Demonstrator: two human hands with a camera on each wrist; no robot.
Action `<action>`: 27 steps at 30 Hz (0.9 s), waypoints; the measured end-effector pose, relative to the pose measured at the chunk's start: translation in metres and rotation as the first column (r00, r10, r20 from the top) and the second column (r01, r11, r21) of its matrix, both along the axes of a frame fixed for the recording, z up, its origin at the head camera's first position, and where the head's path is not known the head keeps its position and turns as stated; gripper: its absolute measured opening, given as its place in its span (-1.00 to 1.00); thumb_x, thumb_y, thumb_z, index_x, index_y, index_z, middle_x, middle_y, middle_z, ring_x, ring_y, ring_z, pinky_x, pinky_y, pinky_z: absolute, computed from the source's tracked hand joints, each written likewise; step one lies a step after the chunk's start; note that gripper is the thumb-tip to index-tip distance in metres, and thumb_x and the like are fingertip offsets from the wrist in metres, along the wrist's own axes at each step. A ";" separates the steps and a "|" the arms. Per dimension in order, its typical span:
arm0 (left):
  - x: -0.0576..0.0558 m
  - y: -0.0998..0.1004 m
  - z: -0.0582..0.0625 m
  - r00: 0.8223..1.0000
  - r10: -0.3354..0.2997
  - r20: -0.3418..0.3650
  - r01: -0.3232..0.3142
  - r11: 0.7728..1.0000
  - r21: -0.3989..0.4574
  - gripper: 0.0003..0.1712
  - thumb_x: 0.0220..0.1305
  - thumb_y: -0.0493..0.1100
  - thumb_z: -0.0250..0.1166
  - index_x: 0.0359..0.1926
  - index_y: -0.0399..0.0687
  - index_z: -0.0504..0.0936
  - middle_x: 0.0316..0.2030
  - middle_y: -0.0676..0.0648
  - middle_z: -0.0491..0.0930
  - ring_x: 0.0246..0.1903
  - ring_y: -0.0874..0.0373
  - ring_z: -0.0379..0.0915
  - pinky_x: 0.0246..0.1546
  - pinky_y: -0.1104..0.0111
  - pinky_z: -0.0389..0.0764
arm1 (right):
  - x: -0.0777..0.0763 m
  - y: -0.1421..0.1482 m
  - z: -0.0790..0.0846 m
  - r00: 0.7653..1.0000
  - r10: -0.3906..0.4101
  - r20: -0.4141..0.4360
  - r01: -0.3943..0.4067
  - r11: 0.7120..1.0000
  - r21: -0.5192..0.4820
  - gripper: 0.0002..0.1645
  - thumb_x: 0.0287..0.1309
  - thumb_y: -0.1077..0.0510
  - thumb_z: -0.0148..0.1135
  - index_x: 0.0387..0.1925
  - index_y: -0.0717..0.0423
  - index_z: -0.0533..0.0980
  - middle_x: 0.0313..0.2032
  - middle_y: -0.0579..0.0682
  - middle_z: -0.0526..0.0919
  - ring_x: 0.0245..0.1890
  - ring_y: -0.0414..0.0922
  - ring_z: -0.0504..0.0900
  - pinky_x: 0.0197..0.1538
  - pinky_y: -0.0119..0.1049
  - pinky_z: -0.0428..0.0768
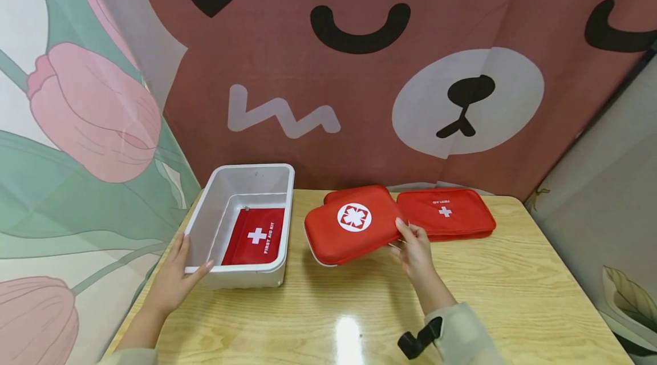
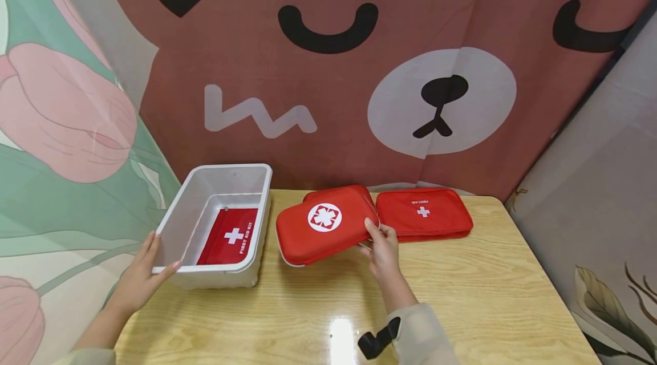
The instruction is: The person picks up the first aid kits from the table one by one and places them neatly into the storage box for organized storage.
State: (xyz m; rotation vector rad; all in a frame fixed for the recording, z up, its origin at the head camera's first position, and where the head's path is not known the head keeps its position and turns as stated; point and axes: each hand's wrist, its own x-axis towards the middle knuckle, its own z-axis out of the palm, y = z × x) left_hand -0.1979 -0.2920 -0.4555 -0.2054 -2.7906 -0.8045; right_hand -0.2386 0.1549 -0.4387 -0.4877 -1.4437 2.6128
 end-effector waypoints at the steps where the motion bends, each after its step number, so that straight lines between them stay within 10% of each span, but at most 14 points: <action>1: 0.000 0.000 0.000 1.000 0.001 -0.001 -0.001 1.000 0.001 -0.06 0.09 0.07 0.13 0.26 -0.40 -0.12 0.26 -0.34 -0.20 0.15 -0.34 -0.15 -0.04 -0.18 0.04 | 0.000 -0.001 0.002 1.000 0.006 0.004 -0.006 1.000 -0.004 -0.66 0.06 0.16 0.12 -0.30 0.12 0.12 -0.51 -0.05 0.47 -0.60 -0.17 0.54 -0.44 -0.25 0.55; 27: 0.001 0.000 0.000 1.000 0.004 -0.004 -0.004 1.000 0.003 -0.07 0.10 0.07 0.13 0.26 -0.40 -0.12 0.26 -0.33 -0.20 0.16 -0.33 -0.16 -0.03 -0.18 0.03 | -0.006 -0.025 0.013 0.998 0.048 -0.028 -0.049 0.998 -0.032 -0.70 0.09 0.22 0.05 -0.26 0.17 0.12 -0.46 0.01 0.44 -0.58 -0.13 0.54 -0.39 -0.17 0.54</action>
